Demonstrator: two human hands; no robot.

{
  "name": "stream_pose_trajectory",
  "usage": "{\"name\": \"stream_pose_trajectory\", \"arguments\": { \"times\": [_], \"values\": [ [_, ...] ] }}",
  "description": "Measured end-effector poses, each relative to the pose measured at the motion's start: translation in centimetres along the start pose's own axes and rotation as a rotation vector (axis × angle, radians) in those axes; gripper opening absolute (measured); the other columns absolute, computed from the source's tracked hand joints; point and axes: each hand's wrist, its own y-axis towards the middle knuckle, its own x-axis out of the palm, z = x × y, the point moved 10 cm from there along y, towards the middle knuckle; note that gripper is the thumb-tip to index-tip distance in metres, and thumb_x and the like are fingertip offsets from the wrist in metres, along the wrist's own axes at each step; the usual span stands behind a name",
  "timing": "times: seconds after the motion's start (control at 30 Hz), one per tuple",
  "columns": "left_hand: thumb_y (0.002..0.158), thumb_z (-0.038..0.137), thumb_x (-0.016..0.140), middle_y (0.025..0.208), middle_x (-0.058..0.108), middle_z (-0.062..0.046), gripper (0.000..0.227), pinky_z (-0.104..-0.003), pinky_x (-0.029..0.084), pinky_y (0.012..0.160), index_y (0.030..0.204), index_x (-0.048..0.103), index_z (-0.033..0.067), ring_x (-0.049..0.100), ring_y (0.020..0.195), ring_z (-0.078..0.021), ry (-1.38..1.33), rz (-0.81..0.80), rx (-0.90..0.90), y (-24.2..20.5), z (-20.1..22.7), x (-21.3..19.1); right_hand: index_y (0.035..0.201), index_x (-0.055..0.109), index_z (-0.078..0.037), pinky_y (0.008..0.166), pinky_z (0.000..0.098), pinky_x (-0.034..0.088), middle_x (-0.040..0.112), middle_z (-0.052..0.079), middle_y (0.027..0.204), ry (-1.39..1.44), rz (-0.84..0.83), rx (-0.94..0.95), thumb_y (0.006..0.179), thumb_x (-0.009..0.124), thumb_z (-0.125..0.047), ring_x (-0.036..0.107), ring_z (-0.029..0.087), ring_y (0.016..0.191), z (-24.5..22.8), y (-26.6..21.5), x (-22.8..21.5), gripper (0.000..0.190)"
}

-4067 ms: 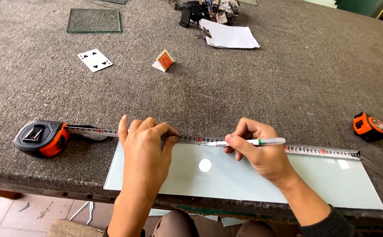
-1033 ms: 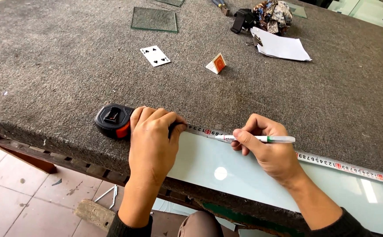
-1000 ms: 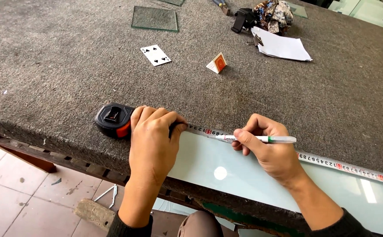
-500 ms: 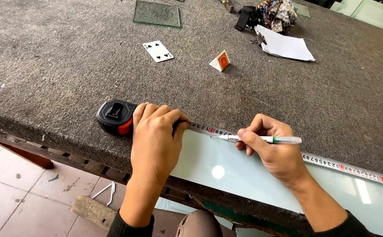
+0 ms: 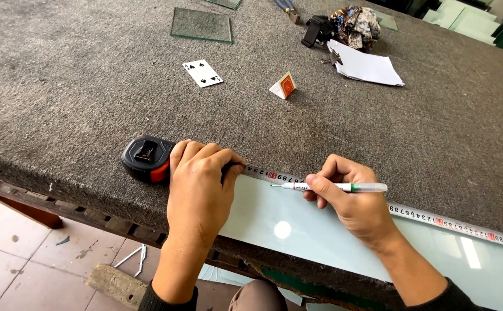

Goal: Measure and mark a white rectangular strip at specific intervals using a tape measure and a marker.

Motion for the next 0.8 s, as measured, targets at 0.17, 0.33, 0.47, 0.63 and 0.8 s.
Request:
{"name": "stream_pose_trajectory", "arguments": {
  "times": [0.17,0.33,0.47,0.63,0.8],
  "values": [
    [0.09,0.029,0.085,0.085,0.076,0.004,0.003,-0.041,0.033,0.123,0.09,0.082,0.0291,0.067,0.102,-0.0189,-0.005,-0.01,0.007,0.0,-0.2,-0.1,0.077,0.07,0.001,0.06,0.0289,0.061,0.07,0.02,0.054,0.026,0.004,0.001,0.096,0.085,-0.013,0.077,0.022,0.062,-0.1,0.1,0.2,0.029],
    [0.088,0.031,0.086,0.088,0.077,0.006,0.006,-0.04,0.037,0.121,0.093,0.082,0.0314,0.069,0.104,-0.0187,0.076,-0.012,0.045,0.1,0.2,-0.5,0.077,0.069,0.001,0.052,0.0276,0.061,0.075,0.019,0.063,0.149,-0.033,-0.045,0.096,0.082,-0.012,0.077,0.021,0.062,-0.4,0.1,0.0,0.026],
    [0.095,0.03,0.083,0.093,0.078,0.009,0.003,-0.042,0.037,0.113,0.098,0.085,0.0302,0.065,0.1,-0.0266,0.091,0.015,0.138,-0.5,1.1,-0.7,0.081,0.06,-0.007,0.066,0.0319,0.065,0.067,0.012,0.066,0.257,-0.055,0.038,0.099,0.076,-0.01,0.074,0.02,0.064,-2.4,-3.4,-0.9,0.024],
    [0.102,0.027,0.084,0.104,0.081,0.011,0.003,-0.041,0.037,0.121,0.101,0.086,0.0298,0.068,0.102,-0.0256,0.183,0.019,0.111,-1.0,-0.1,-0.1,0.084,0.063,-0.005,0.054,0.0267,0.053,0.078,0.018,0.074,0.255,0.018,0.045,0.1,0.076,-0.02,0.065,0.016,0.054,-3.6,-11.6,-5.2,0.026],
    [0.108,0.039,0.082,0.106,0.08,0.014,0.004,-0.034,0.043,0.124,0.107,0.085,0.0406,0.072,0.107,-0.0206,0.314,0.069,0.134,-1.5,-3.2,1.4,0.08,0.062,-0.001,0.049,0.0335,0.052,0.078,0.028,0.068,0.489,0.297,0.12,0.094,0.079,-0.014,0.069,0.028,0.052,3.5,-22.8,-14.4,0.026]
  ]
}}
